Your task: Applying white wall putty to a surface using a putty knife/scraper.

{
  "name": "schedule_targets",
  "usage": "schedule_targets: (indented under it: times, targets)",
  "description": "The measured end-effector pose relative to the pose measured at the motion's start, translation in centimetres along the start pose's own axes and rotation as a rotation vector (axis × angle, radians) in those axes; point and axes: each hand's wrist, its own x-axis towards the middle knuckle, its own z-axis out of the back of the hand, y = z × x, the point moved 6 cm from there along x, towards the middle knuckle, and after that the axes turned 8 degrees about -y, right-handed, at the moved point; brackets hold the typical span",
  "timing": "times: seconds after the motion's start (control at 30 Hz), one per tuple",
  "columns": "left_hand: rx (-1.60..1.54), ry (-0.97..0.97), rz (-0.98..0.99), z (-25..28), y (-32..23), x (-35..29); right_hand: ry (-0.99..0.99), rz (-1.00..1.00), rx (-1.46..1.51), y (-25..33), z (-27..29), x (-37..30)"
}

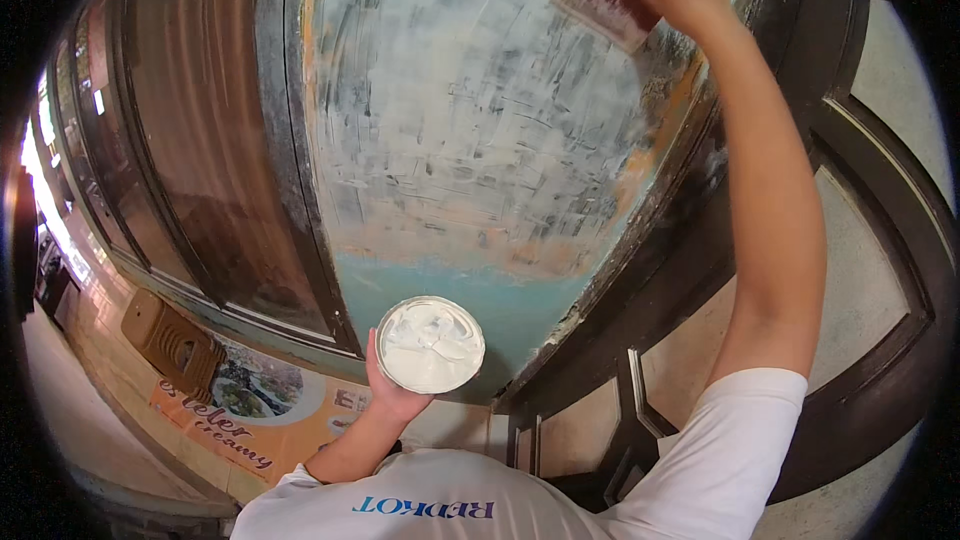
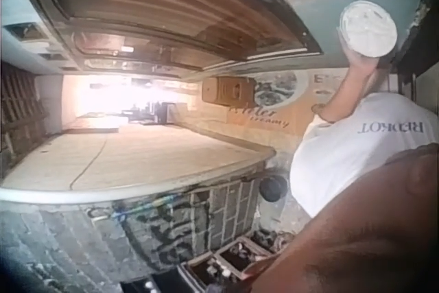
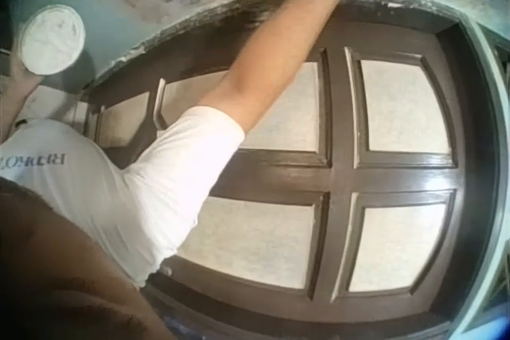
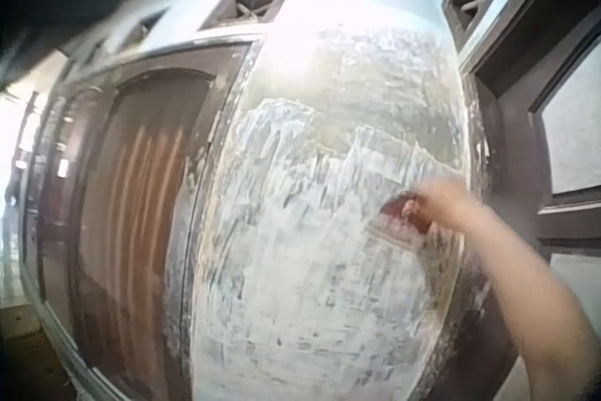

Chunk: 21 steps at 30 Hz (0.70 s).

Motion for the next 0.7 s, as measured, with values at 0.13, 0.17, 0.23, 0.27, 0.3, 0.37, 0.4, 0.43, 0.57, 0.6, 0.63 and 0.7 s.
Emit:
schedule_targets:
  times: [0.13,0.17,0.23,0.27,0.3,0.37,0.4,0.43,0.57,0.6,0.63,0.7]
  targets:
    - [-0.016,-0.023,-0.01,-0.1,0.3,0.0,-0.108,-0.167,0.068,-1.1,5.3,1.6]
    - [-0.01,-0.026,-0.015,-0.1,0.5,-0.1,-0.113,-0.094,0.226,-0.9,4.1,0.9]
    - [-0.029,-0.021,0.007,-0.2,0.8,-0.1,-0.066,0.127,0.368,3.1,1.3,-1.2]
    - [-0.029,-0.027,0.001,-0.2,0.7,-0.3,0.056,0.041,0.42,7.0,-0.9,-3.0]
    - [-0.025,-0.025,0.014,-0.4,0.9,-0.2,0.203,0.077,0.453,10.4,-2.0,-5.3]
    - [0.002,-0.02,0.021,-0.2,1.2,-0.6,0.537,0.146,0.38,14.7,-6.6,-10.1]
    - [0.0,-0.019,0.019,-0.1,1.3,-0.7,0.538,0.143,0.378,15.0,-7.6,-11.4]
    - [-0.002,-0.018,0.013,0.0,1.3,-0.8,0.569,0.165,0.3,15.1,-8.7,-12.5]
    - [-0.017,-0.041,0.024,0.4,1.6,-1.3,0.317,0.04,0.048,6.9,-6.1,-8.5]
    - [-0.006,-0.025,0.022,0.6,1.4,-1.6,0.245,-0.058,0.058,5.1,-3.4,-6.0]
    - [-0.007,-0.027,0.022,0.7,1.5,-1.9,0.169,-0.084,0.026,1.9,-1.2,-4.2]
    - [-0.018,-0.057,0.009,0.9,1.4,-1.8,-0.001,-0.095,0.003,-2.6,2.0,-1.4]
